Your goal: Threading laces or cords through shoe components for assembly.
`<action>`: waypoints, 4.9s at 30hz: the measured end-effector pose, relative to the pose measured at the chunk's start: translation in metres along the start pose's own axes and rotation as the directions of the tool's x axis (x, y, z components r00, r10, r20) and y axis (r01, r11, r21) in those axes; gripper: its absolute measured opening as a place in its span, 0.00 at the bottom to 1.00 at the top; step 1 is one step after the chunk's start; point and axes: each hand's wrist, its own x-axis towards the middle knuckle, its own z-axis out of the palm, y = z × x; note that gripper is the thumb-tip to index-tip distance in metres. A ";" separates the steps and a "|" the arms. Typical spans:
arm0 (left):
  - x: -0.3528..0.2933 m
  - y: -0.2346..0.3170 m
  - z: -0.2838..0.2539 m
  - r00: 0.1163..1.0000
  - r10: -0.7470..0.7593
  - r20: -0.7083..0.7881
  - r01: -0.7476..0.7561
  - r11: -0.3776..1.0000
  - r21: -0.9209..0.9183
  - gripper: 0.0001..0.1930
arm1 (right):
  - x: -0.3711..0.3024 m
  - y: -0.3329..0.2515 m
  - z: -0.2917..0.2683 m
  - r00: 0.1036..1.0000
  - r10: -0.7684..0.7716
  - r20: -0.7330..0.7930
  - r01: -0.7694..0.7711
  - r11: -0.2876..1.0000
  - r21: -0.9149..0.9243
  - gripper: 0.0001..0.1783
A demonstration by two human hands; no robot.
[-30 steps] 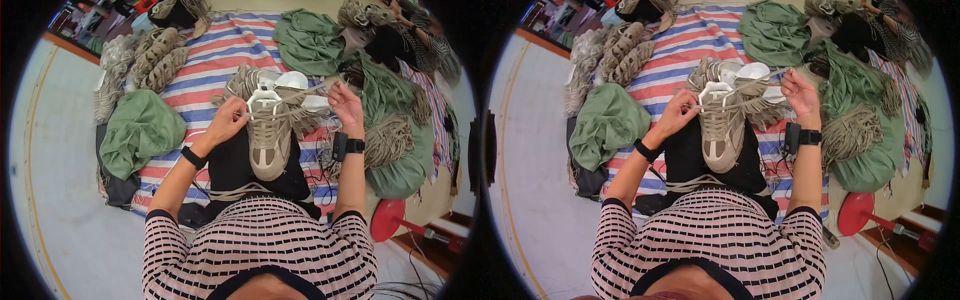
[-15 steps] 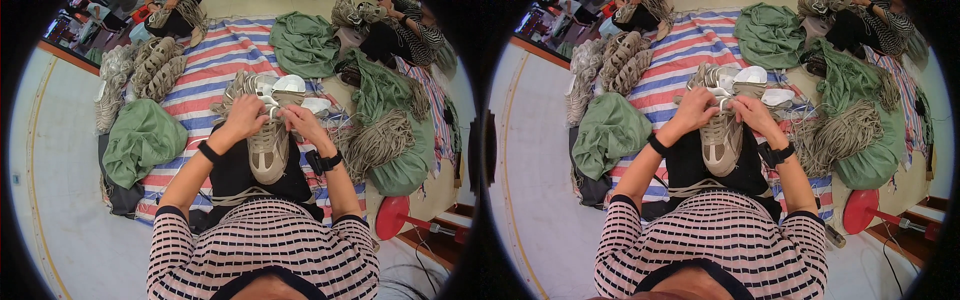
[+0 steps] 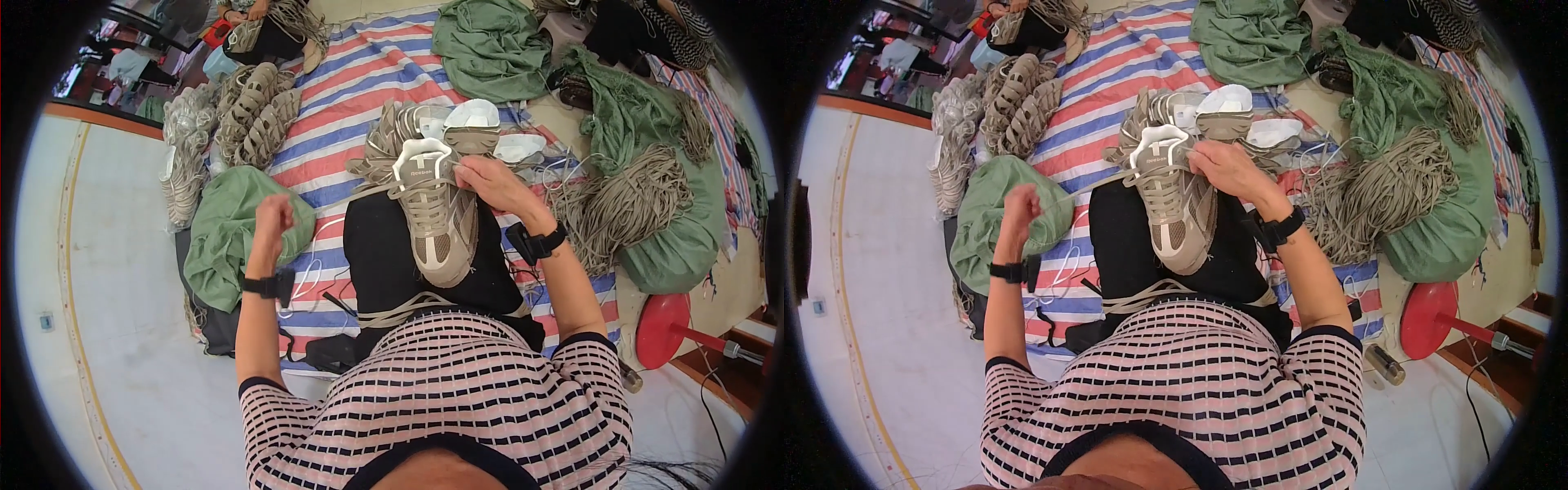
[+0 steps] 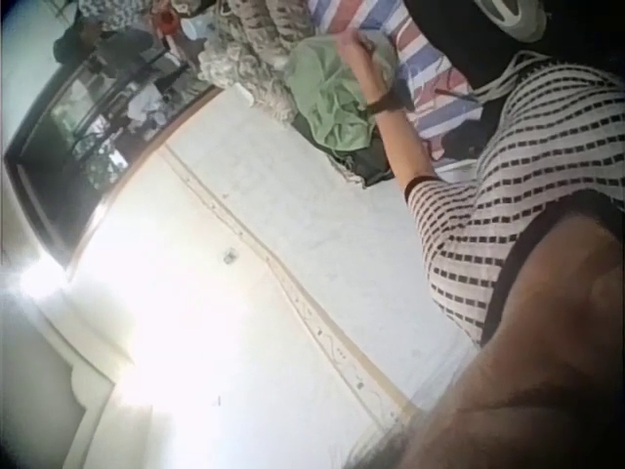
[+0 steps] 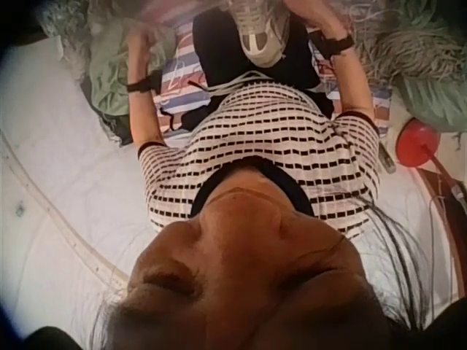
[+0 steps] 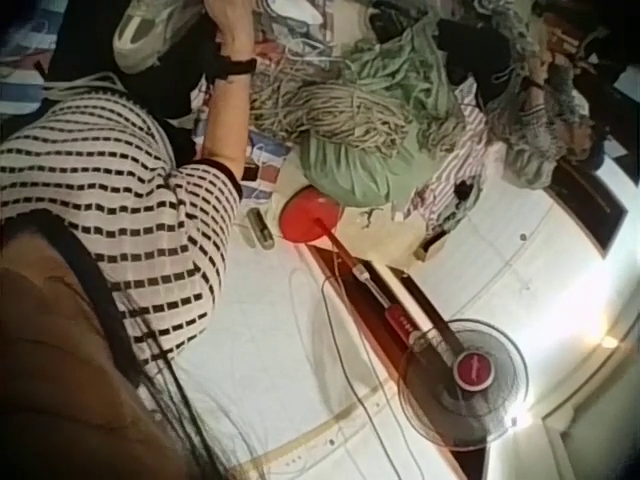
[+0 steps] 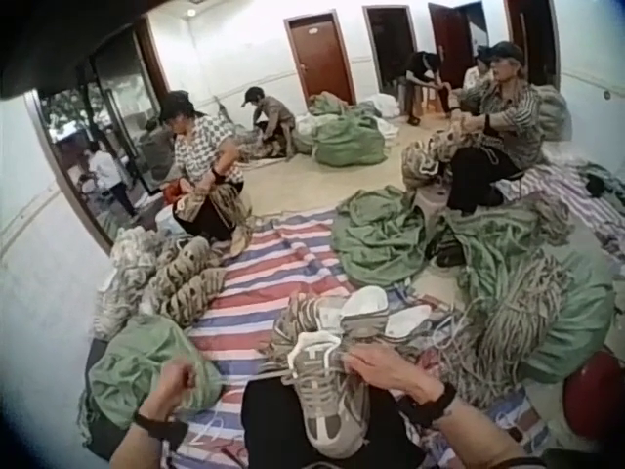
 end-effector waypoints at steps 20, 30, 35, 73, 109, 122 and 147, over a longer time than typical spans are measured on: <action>-0.030 0.073 0.219 0.450 0.678 0.582 -0.877 0.209 0.433 0.06 | 0.005 -0.021 -0.002 0.952 0.205 0.226 -0.218 0.975 0.037 0.18; -0.035 0.077 0.219 0.284 0.716 0.638 -0.944 0.092 0.317 0.12 | 0.010 -0.021 0.010 0.982 0.115 0.152 -0.038 0.898 -0.438 0.16; -0.032 0.073 0.215 0.431 0.639 0.637 -0.902 0.313 0.297 0.10 | 0.019 -0.020 -0.018 0.991 0.037 0.129 0.016 0.924 -0.381 0.11; -0.047 0.030 0.161 0.327 0.809 0.488 -0.925 0.169 0.339 0.25 | 0.018 -0.041 0.001 0.956 -0.248 0.154 0.291 0.843 -0.452 0.08; -0.049 0.054 0.181 0.238 0.785 0.572 -0.959 0.095 0.268 0.18 | 0.014 -0.043 0.006 0.962 -0.249 0.112 0.257 0.964 -0.064 0.12; -0.055 0.046 0.171 0.243 0.780 0.576 -0.960 0.109 0.257 0.20 | 0.009 -0.043 -0.013 0.967 -0.237 0.092 0.241 0.970 -0.032 0.16; -0.051 0.041 0.174 0.385 0.824 0.415 -0.923 0.338 0.185 0.11 | 0.000 -0.026 0.016 0.957 -0.242 -0.162 0.235 0.970 -0.062 0.11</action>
